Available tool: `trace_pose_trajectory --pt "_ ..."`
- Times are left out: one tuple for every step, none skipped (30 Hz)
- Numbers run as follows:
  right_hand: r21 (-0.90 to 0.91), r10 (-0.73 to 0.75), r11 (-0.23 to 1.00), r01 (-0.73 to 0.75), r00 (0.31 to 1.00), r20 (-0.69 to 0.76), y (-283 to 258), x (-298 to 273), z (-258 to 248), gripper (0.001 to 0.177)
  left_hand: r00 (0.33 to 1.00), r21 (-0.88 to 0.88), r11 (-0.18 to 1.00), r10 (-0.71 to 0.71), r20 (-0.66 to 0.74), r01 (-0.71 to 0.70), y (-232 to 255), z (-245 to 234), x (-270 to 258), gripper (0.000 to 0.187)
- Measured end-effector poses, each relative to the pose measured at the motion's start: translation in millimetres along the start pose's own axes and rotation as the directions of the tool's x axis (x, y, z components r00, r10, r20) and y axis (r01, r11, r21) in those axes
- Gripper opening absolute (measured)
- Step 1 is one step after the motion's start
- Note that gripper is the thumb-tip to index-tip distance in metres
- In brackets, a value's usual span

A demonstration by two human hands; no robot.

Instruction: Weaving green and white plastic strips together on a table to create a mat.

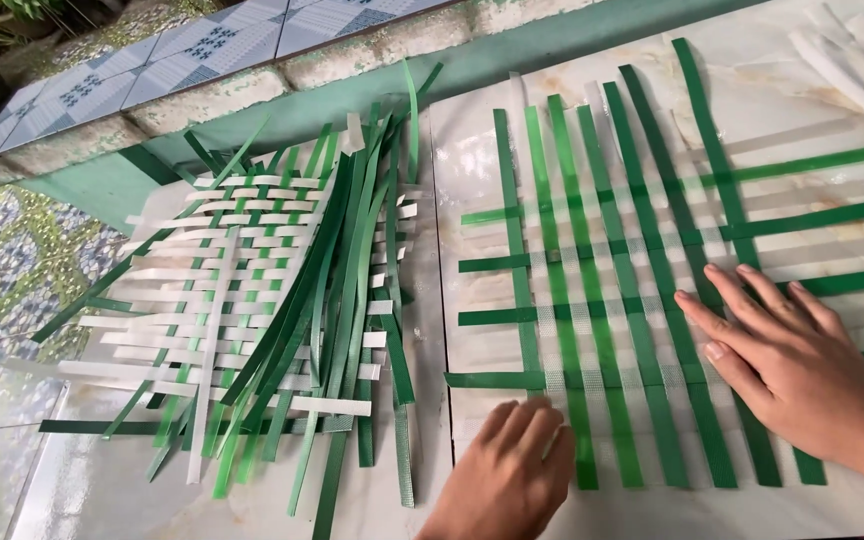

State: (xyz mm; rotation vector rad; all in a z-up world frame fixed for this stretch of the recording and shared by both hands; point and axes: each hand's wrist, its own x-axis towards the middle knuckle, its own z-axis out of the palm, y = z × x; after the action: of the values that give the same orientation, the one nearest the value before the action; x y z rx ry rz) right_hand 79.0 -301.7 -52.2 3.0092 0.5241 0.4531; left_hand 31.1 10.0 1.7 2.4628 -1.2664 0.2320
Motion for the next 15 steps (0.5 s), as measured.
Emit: trace_pose_trajectory --pt "0.01 0.001 1.0 -0.001 1.0 -0.008 -1 0 -1 0.057 0.994 0.111 0.994 0.009 -0.108 0.003 7 3 -3 0.009" --pt "0.021 0.002 1.0 -0.002 1.0 -0.016 -2 0 -2 0.057 0.977 0.219 0.975 0.031 -0.213 0.017 14 6 -6 0.007" --pt "0.021 0.001 1.0 -0.001 1.0 -0.015 -1 0 -2 0.057 0.977 0.219 0.976 0.03 -0.212 0.018 16 18 -13 0.007" --pt "0.014 0.001 1.0 0.0 1.0 -0.015 -1 0 -2 0.057 0.966 0.258 0.961 -0.026 -0.257 0.095 18 30 -20 0.02" --pt "0.008 0.001 1.0 -0.001 1.0 -0.015 -1 0 -1 0.057 0.95 0.293 0.941 -0.079 -0.303 0.172 21 42 -27 0.035" --pt "0.009 0.001 1.0 -0.001 1.0 -0.013 -1 0 0 0.057 0.95 0.292 0.941 -0.08 -0.301 0.172 22 44 -28 0.035" --pt "0.005 0.0 1.0 0.0 1.0 -0.007 0 0 0 0.057 0.934 0.28 0.939 -0.098 -0.343 0.201 23 46 -28 0.051" --pt "0.001 -0.002 1.0 0.002 1.0 -0.001 1 0 1 0.057 0.916 0.268 0.936 -0.115 -0.384 0.229 25 48 -29 0.081" --pt "-0.002 -0.003 1.0 0.003 1.0 -0.002 0 -2 2 0.057 0.915 0.267 0.936 -0.115 -0.387 0.23 27 48 -28 0.081" --pt "0.001 0.0 1.0 0.0 1.0 0.002 0 -2 2 0.057 0.921 0.313 0.923 -0.097 -0.376 0.225 28 47 -28 0.045" --pt "0.003 0.003 1.0 -0.003 1.0 -0.003 0 1 2 0.057 0.927 0.365 0.905 -0.074 -0.368 0.217 26 46 -26 0.014" --pt "-0.002 0.002 1.0 -0.002 1.0 -0.013 0 1 2 0.057 0.925 0.371 0.903 -0.067 -0.375 0.216 23 52 -26 0.014" --pt "-0.012 -0.005 1.0 0.005 1.0 -0.029 0 1 2 0.058 0.907 0.384 0.897 -0.042 -0.42 0.219 19 60 -27 0.011" --pt "-0.022 -0.013 1.0 0.012 0.999 -0.045 0 0 1 0.058 0.886 0.397 0.891 -0.015 -0.463 0.222 16 67 -27 0.008" --pt "-0.028 -0.011 1.0 0.009 0.999 -0.053 -2 -2 0 0.058 0.883 0.399 0.89 -0.006 -0.469 0.219 14 98 -32 0.008"
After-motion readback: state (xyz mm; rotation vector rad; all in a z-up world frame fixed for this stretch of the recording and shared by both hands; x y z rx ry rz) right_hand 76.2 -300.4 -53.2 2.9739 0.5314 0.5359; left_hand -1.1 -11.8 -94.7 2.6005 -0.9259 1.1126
